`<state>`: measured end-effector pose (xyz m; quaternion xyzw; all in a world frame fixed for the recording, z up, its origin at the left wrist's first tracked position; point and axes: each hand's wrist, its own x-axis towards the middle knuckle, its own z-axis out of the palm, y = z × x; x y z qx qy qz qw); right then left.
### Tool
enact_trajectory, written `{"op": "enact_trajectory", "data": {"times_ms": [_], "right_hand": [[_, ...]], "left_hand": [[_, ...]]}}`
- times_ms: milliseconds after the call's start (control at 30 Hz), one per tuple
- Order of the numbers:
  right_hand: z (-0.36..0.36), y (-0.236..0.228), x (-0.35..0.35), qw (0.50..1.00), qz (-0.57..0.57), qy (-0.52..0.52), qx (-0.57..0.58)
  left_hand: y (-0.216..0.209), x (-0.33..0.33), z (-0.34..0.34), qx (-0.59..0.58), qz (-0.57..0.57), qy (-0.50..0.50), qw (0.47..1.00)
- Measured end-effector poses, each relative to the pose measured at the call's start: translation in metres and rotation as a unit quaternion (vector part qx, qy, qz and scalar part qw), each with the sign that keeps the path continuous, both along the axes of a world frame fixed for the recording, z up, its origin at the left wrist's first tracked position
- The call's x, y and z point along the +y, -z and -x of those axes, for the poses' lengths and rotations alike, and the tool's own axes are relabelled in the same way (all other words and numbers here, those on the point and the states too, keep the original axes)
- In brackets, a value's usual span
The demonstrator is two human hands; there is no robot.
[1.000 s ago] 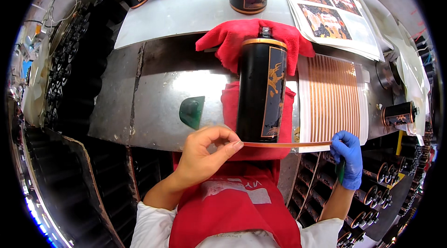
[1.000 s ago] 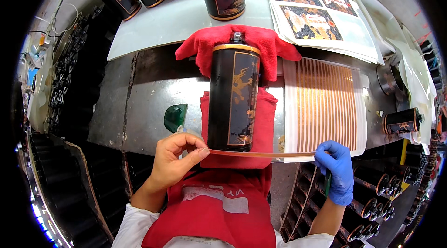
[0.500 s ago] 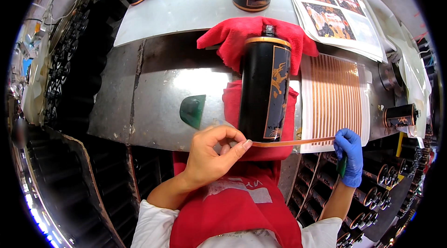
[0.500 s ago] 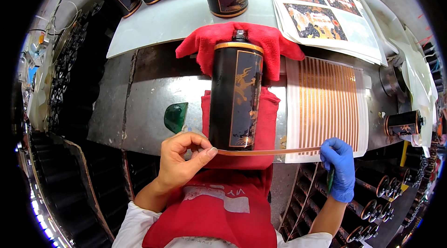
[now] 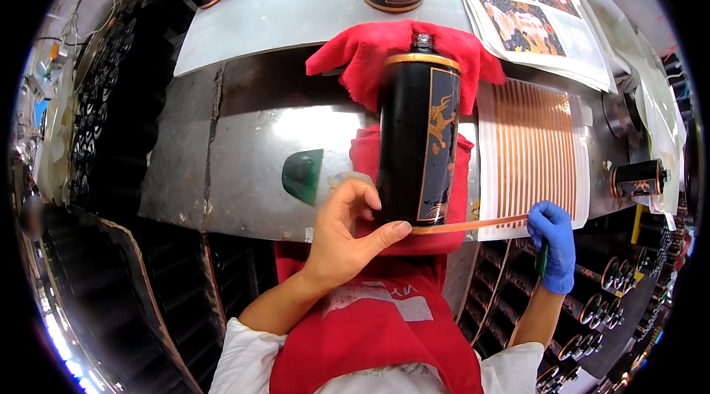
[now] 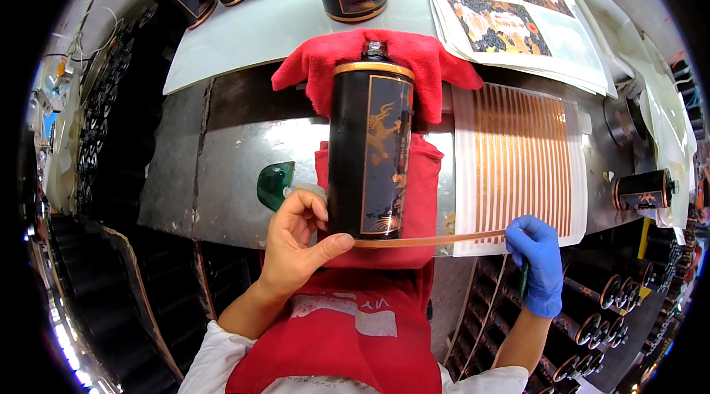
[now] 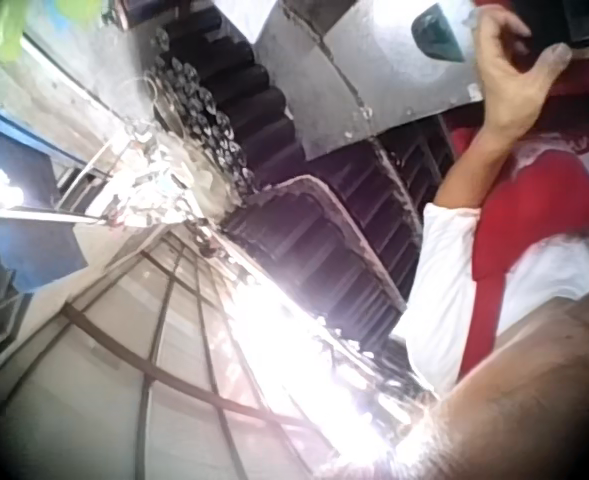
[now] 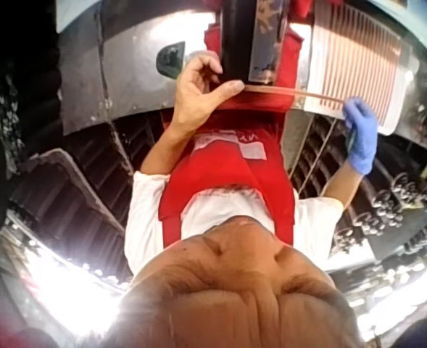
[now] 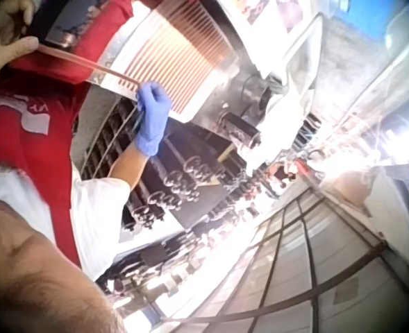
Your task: The person applies decorative labels and copper-colored strips to cylindrical black containers. They wipe the containers with a green cloth, align and press the labels, and smooth the edges before placing finished units on a nearby shelf.
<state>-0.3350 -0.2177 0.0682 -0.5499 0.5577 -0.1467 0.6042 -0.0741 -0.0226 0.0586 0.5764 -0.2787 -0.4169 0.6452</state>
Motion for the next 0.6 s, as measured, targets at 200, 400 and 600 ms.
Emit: {"op": "enact_trajectory", "data": {"times_ms": [200, 400, 600], "right_hand": [[-0.002, 0.011, -0.005, 1.000, 0.002, -0.025, 0.005], [-0.003, 0.018, -0.010, 0.999, -0.006, -0.047, 0.005], [-0.004, 0.019, -0.011, 0.998, 0.001, -0.053, 0.014]], "left_hand": [[0.006, 0.001, -0.006, 0.050, 0.004, 0.015, 0.999], [0.005, -0.001, -0.012, 0.125, 0.018, 0.030, 0.992], [-0.008, -0.002, -0.005, -0.215, 0.048, -0.053, 0.974]]}}
